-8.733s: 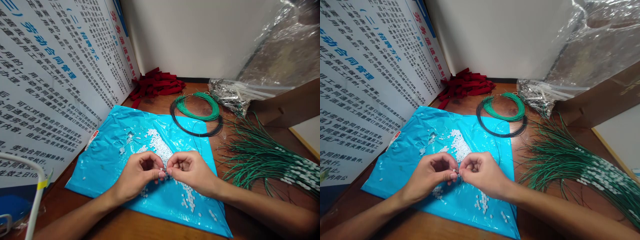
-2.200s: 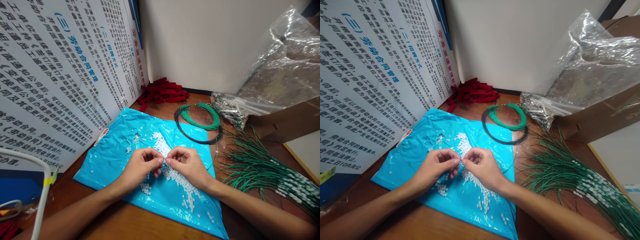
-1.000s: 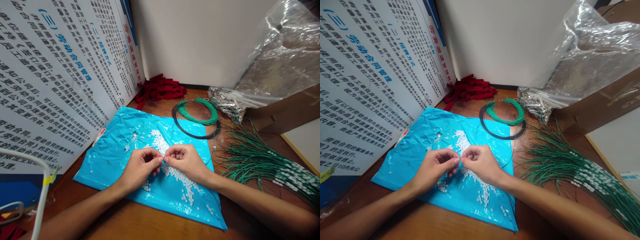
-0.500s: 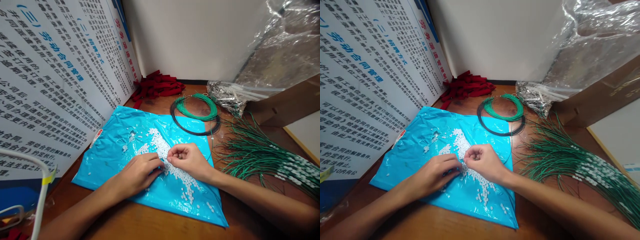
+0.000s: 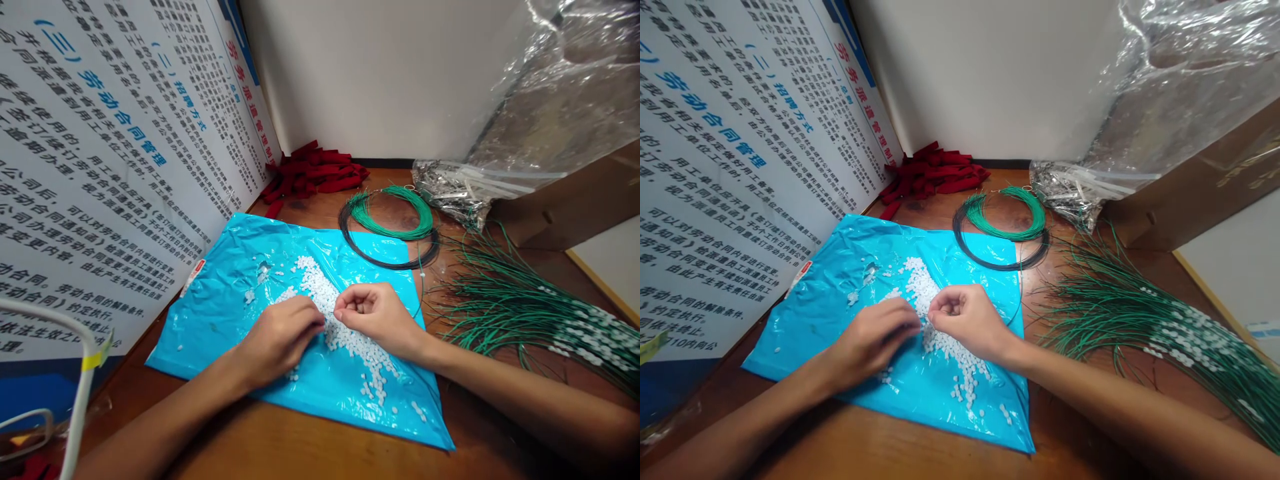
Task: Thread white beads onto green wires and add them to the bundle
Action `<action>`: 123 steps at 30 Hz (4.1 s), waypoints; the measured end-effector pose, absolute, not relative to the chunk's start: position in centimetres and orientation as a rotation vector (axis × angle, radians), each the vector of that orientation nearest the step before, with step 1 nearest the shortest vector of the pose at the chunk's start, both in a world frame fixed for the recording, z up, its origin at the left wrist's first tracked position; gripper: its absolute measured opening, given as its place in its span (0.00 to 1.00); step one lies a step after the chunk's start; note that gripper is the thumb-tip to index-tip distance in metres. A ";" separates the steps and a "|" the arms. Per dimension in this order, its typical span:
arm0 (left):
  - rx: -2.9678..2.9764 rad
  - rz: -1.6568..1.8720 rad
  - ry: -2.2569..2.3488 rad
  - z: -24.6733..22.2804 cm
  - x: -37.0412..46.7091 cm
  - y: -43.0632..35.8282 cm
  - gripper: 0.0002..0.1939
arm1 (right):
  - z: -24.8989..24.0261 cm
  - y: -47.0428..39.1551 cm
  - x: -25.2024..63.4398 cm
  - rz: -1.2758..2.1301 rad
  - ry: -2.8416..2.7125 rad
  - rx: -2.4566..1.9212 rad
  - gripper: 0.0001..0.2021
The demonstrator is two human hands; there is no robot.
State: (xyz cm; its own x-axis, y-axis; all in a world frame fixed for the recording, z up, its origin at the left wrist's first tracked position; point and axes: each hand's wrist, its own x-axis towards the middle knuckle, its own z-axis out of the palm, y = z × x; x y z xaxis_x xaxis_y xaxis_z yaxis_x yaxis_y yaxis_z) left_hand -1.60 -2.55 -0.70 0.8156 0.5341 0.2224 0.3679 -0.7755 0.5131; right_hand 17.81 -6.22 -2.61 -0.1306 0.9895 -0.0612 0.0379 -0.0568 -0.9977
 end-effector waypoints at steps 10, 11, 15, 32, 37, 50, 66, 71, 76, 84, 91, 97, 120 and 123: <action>1.552 0.897 1.218 0.8 -1.2 -2.5 0.05 | -2.7 -6.8 17.2 1.363 -1.280 -1.148 0.02; 1.544 0.943 1.236 0.8 -1.2 -2.5 0.05 | -2.7 -6.8 17.2 1.368 -1.276 -1.148 0.02; 1.467 1.009 1.192 0.7 -1.3 -2.3 0.09 | -2.7 -6.8 17.2 1.375 -1.265 -1.144 0.03; 1.033 0.615 0.835 -0.9 -0.9 -3.2 0.05 | -2.1 -7.8 16.7 0.927 -1.541 -1.236 0.04; 1.062 0.613 0.816 -0.7 -0.9 -3.2 0.06 | -1.9 -8.3 16.6 0.916 -1.596 -1.239 0.05; 0.995 0.605 0.826 -0.6 -0.7 -3.5 0.08 | -1.9 -8.4 16.4 0.831 -1.635 -1.228 0.04; 1.019 0.576 0.825 -0.6 -0.7 -3.5 0.08 | -1.9 -8.4 16.3 0.767 -1.689 -1.212 0.04; 1.020 0.579 0.832 -0.5 -0.7 -3.5 0.09 | -1.9 -8.4 16.3 0.769 -1.696 -1.221 0.05; 1.044 0.587 0.832 -0.4 -0.6 -3.5 0.08 | -2.0 -8.4 16.4 0.787 -1.695 -1.223 0.05; 1.087 0.590 0.856 -0.5 -0.8 -3.4 0.09 | -2.1 -8.4 16.4 0.818 -1.671 -1.201 0.05; 1.112 0.587 0.888 -0.3 -0.8 -3.5 0.08 | -2.0 -8.3 16.3 0.813 -1.677 -1.205 0.05; 1.147 0.590 0.911 -0.1 -0.8 -3.7 0.07 | -1.8 -8.4 16.3 0.788 -1.699 -1.170 0.06; 1.353 0.638 1.017 0.3 -0.5 -3.8 0.09 | -2.2 -8.1 16.4 1.034 -1.579 -1.220 0.05; 1.344 0.640 1.028 0.3 -0.4 -4.1 0.08 | -2.3 -8.0 16.4 1.091 -1.556 -1.195 0.06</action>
State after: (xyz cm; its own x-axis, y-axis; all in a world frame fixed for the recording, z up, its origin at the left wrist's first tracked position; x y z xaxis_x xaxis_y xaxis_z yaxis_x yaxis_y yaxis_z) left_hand -0.41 -4.07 0.25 0.4465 0.8654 -0.2273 0.1779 0.1631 0.9704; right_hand 16.42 -8.04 -2.34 -0.1641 0.9790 0.1212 0.2192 0.1560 -0.9631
